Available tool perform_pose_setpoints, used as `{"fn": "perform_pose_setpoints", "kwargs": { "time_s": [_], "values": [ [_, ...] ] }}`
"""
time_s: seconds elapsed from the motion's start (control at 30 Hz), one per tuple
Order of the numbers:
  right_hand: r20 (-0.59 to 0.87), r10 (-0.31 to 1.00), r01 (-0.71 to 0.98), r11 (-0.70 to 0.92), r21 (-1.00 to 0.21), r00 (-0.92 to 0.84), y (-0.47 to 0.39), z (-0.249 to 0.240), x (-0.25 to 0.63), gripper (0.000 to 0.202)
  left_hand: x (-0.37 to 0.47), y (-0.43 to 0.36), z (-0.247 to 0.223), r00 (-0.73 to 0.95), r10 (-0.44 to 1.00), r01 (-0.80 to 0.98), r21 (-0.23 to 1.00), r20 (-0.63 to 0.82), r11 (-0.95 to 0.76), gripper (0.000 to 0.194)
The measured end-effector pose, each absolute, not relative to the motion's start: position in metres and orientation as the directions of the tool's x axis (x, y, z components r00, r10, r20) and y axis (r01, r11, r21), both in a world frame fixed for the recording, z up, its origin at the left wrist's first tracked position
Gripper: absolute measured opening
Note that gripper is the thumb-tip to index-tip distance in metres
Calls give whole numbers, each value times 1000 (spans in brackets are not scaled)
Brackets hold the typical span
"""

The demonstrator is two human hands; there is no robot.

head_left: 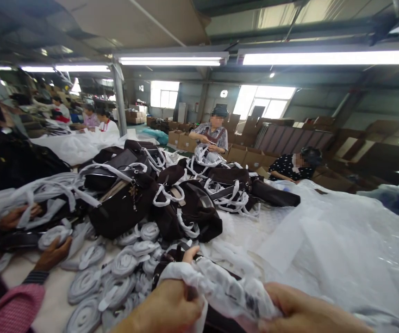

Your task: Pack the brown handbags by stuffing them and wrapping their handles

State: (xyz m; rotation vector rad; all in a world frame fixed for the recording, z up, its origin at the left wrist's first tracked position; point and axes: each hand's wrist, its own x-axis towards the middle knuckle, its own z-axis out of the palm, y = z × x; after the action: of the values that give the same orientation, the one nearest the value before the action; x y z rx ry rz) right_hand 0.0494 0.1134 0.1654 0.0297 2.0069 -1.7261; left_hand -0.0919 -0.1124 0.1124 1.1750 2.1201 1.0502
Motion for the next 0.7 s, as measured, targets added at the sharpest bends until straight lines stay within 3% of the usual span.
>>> {"fn": "perform_pose_setpoints", "kwargs": {
  "time_s": [0.1,0.23,0.3,0.43,0.6,0.7],
  "values": [
    [-498,-328,501,81,-862,-803,128,156,47,56,-104,-133,128,-426,876,424,805,-226,414,85],
    [-512,-365,522,79,-849,-778,125,160,29,54,-129,-154,136,-422,879,439,798,-222,412,85],
    [-511,-364,500,132,-856,-779,117,166,17,50,-135,-151,126,-520,847,424,827,-112,370,80],
    [-493,-370,435,233,-870,-788,105,173,3,53,-126,-129,82,-704,637,525,835,315,167,68],
    [-510,-340,421,303,-855,-790,107,170,9,70,-110,-109,47,-732,467,616,774,495,144,73],
    [-502,-241,460,209,-863,-831,119,165,13,66,-113,-105,57,-620,462,772,598,634,215,70]
  ]
}}
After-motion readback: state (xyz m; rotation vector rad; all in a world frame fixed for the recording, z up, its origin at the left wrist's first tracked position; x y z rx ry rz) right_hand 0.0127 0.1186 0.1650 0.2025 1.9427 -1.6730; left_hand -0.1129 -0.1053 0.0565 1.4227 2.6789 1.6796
